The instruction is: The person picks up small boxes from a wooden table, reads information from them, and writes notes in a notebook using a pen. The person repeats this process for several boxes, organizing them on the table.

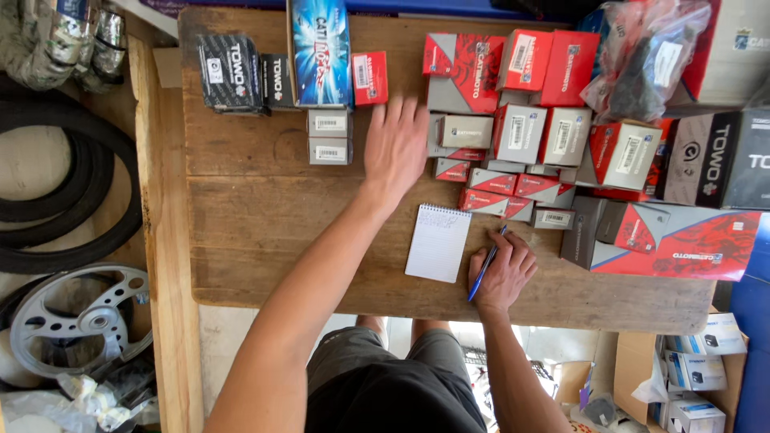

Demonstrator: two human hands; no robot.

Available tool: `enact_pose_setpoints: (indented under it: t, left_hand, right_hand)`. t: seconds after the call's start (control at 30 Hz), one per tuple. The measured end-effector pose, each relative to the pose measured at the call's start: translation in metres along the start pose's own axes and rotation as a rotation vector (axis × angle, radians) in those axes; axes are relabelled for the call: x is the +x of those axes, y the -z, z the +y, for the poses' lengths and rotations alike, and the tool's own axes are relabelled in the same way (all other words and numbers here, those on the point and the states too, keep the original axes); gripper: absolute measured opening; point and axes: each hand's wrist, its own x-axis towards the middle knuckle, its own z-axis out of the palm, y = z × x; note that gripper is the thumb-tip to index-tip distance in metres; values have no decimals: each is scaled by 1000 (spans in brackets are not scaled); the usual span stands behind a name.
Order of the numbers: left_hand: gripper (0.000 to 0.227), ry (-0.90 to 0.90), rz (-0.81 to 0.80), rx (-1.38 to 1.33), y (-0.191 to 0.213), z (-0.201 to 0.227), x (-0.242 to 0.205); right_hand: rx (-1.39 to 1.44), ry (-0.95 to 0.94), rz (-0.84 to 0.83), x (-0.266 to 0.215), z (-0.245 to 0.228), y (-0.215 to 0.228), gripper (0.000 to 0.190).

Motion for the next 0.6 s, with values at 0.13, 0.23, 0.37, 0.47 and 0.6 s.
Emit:
enact_pose_setpoints:
  t: [0.13,0.23,0.37,0.47,0.6]
  left_hand:
    - [43,96,-31,-149,-20,-11,-51]
    - [39,215,-37,-197,-12,-19,-58]
    - [40,295,-85,-223,13,-16,-40]
    - [45,273,-100,-102,1,-24,-28]
    - [52,266,-164,30,1,-37,-16]
  right_hand:
    - [-21,-4,-37,-4,5,-4,49]
    - [1,12,-16,-2,6,-6,47]
    - [-1,17,-12,-7,11,-10,47]
    - [12,25,-8,-7,15,-13,45]
    - [18,27,9,-8,14,-14,43]
